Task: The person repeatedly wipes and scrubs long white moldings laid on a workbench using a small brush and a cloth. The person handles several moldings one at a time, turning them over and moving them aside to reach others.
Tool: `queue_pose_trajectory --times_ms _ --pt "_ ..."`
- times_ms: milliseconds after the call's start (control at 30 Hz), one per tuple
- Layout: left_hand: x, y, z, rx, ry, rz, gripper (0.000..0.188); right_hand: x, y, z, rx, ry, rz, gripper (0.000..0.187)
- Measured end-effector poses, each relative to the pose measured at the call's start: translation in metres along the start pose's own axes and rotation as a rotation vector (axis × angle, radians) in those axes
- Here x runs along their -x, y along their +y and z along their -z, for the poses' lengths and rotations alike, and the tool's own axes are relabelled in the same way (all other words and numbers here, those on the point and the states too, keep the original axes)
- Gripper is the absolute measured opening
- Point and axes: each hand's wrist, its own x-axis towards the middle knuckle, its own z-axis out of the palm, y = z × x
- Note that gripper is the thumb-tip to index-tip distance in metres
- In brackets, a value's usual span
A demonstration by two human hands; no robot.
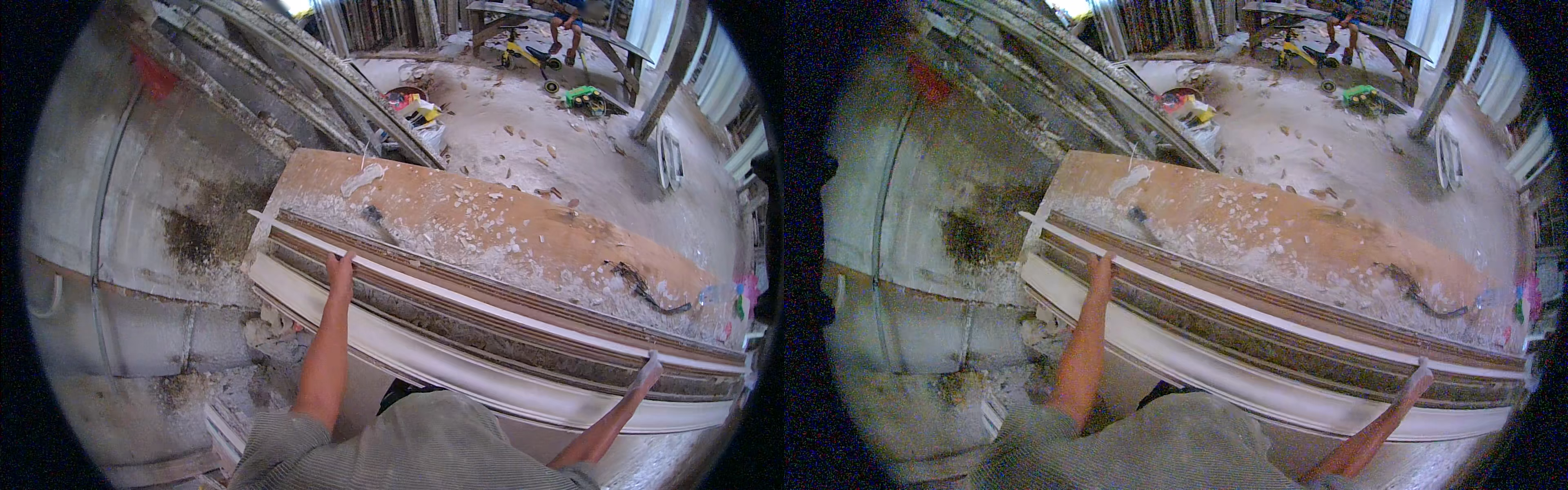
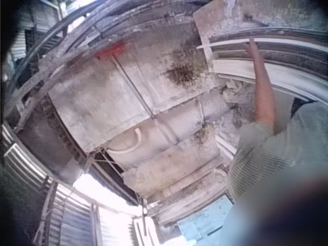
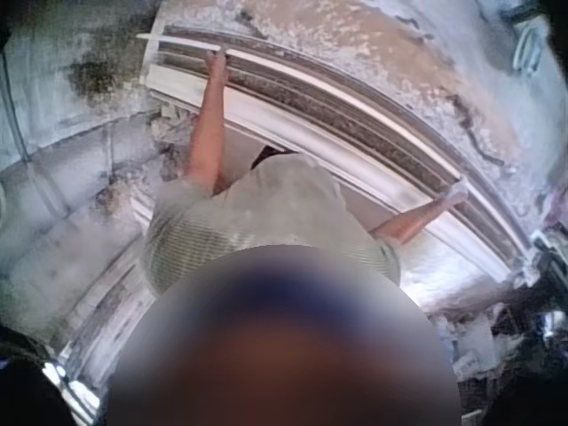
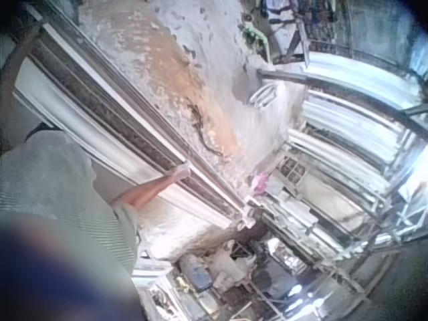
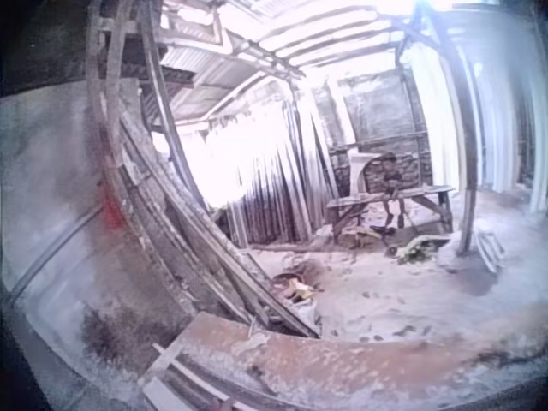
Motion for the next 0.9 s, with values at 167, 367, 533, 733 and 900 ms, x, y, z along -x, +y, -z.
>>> queue_pose_trajectory --times_ms 167,367,533,733,900 --pt "-0.016 0.010 0.016 -0.105 -0.004 0.058 0.029 0.043 -0.037 0.000 0.039 -0.082 0.154 0.041" --pt "-0.039 -0.009 -0.007 -0.218 0.034 -0.140 0.035 0.027 -0.057 -0.030 0.135 -0.130 0.189 0.046" --pt "-0.037 -0.019 -0.031 -0.567 -0.134 -0.212 0.053 -0.013 -0.078 -0.056 0.507 -0.158 0.308 0.036" --pt "0.038 -0.041 -0.030 -1.060 -0.158 -0.572 0.067 -0.008 -0.109 -0.094 0.533 -0.144 0.390 0.031" --pt "0.068 -0.043 -0.025 -1.059 -0.337 -0.521 0.079 0.039 -0.165 -0.169 0.449 -0.180 0.752 0.027"
